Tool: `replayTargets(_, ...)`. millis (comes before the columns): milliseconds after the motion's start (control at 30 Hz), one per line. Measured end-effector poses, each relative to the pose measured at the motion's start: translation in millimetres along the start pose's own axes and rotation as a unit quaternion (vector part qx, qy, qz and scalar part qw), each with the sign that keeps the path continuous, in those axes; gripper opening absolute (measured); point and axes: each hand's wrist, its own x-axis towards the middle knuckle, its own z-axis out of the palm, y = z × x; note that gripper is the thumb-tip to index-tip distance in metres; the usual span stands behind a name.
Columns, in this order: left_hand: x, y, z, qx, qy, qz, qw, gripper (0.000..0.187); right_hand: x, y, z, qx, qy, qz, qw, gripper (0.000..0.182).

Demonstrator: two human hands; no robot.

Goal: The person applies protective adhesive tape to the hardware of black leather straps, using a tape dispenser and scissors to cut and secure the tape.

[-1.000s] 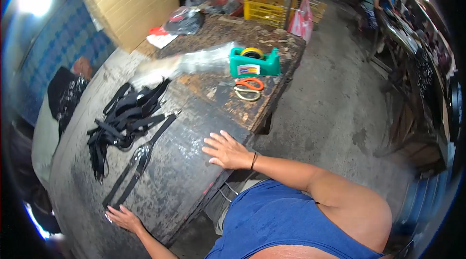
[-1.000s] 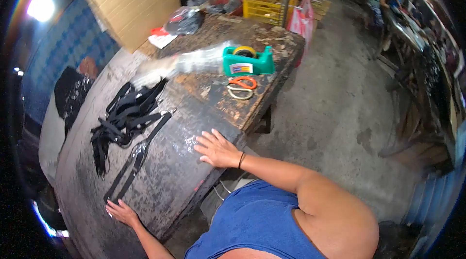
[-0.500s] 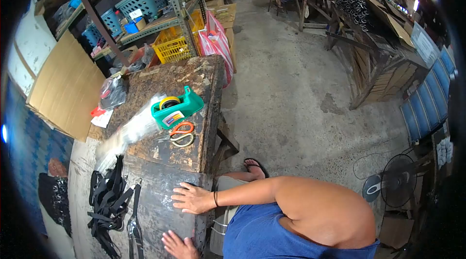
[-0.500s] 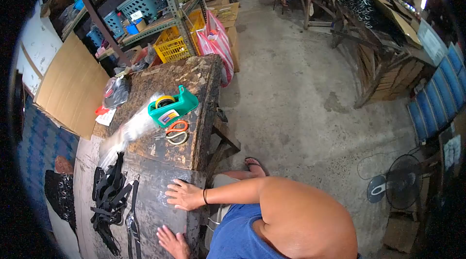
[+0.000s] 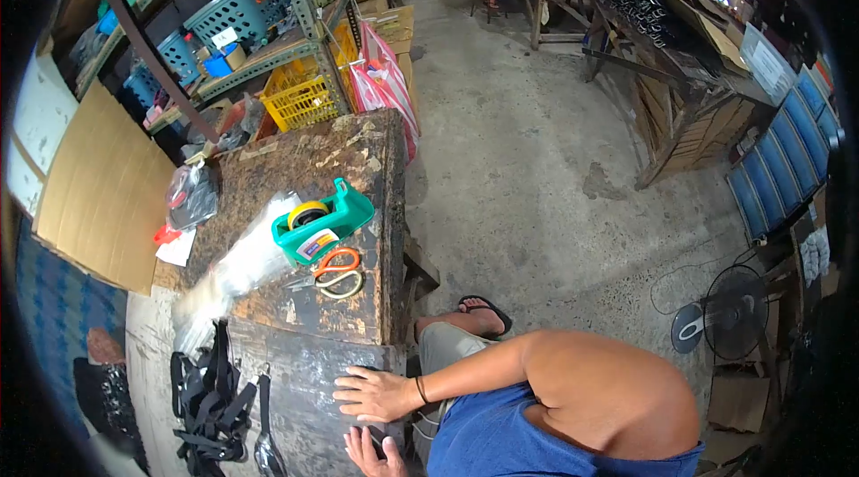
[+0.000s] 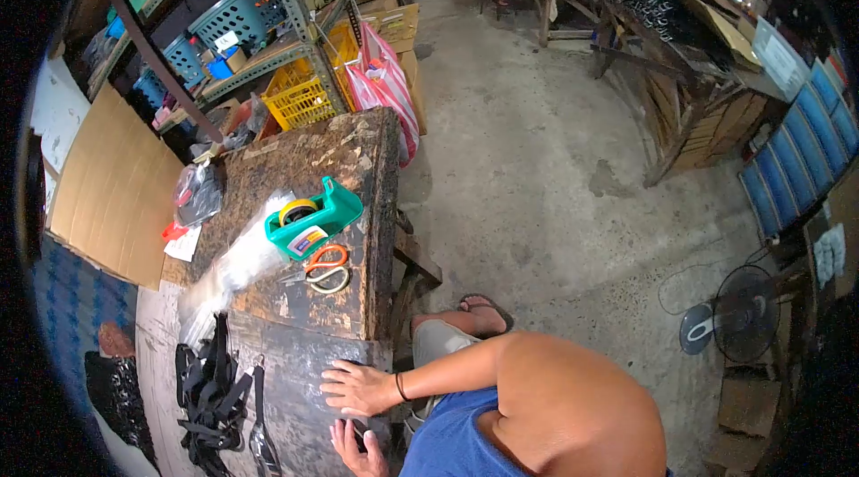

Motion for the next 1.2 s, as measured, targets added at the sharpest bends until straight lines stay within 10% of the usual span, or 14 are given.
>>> replayTargets(200, 35, 10, -15, -0.170, -0.052, -0.173, 0.969, 0.028, 7, 9, -25, 0.056, -0.011, -0.001, 0.998, 0.032)
replayTargets(267, 56, 34, -24, -0.172, 0.000, -0.129, 0.977, 0.029, 16, 22, -47, 0.218, -0.207, 0.008, 0.954, 0.024)
replayTargets(300, 64, 36, -23, -0.194, -0.003, -0.121, 0.973, 0.029, 10, 20, -59, 0.290, -0.099, 0.046, 0.951, 0.022)
replayTargets(467, 125, 33, 4, -0.280, -0.146, -0.035, 0.948, 0.056, -16, 55, -153, 0.206, -0.122, 0.204, 0.949, 0.024)
replayTargets(533, 151, 62, 15, -0.313, -0.065, 0.011, 0.948, 0.035, -51, 76, -178, 0.152, -0.122, 0.311, 0.930, 0.027)
replayTargets(667, 218, 76, 39, -0.206, -0.183, 0.078, 0.958, 0.065, -152, 126, -204, 0.045, -0.245, 0.486, 0.838, 0.038)
replayTargets(733, 250, 110, 29, -0.045, -0.267, 0.070, 0.960, 0.068, -254, 158, -160, -0.134, -0.173, 0.436, 0.873, 0.033)
replayTargets(867, 282, 169, 33, -0.080, -0.272, -0.018, 0.959, 0.072, -299, 155, -259, 0.132, -0.241, 0.698, 0.662, 0.037)
replayTargets(1200, 328, 240, 76, -0.070, -0.281, -0.004, 0.957, 0.059, -382, 188, -339, 0.116, -0.168, 0.819, 0.537, 0.038)
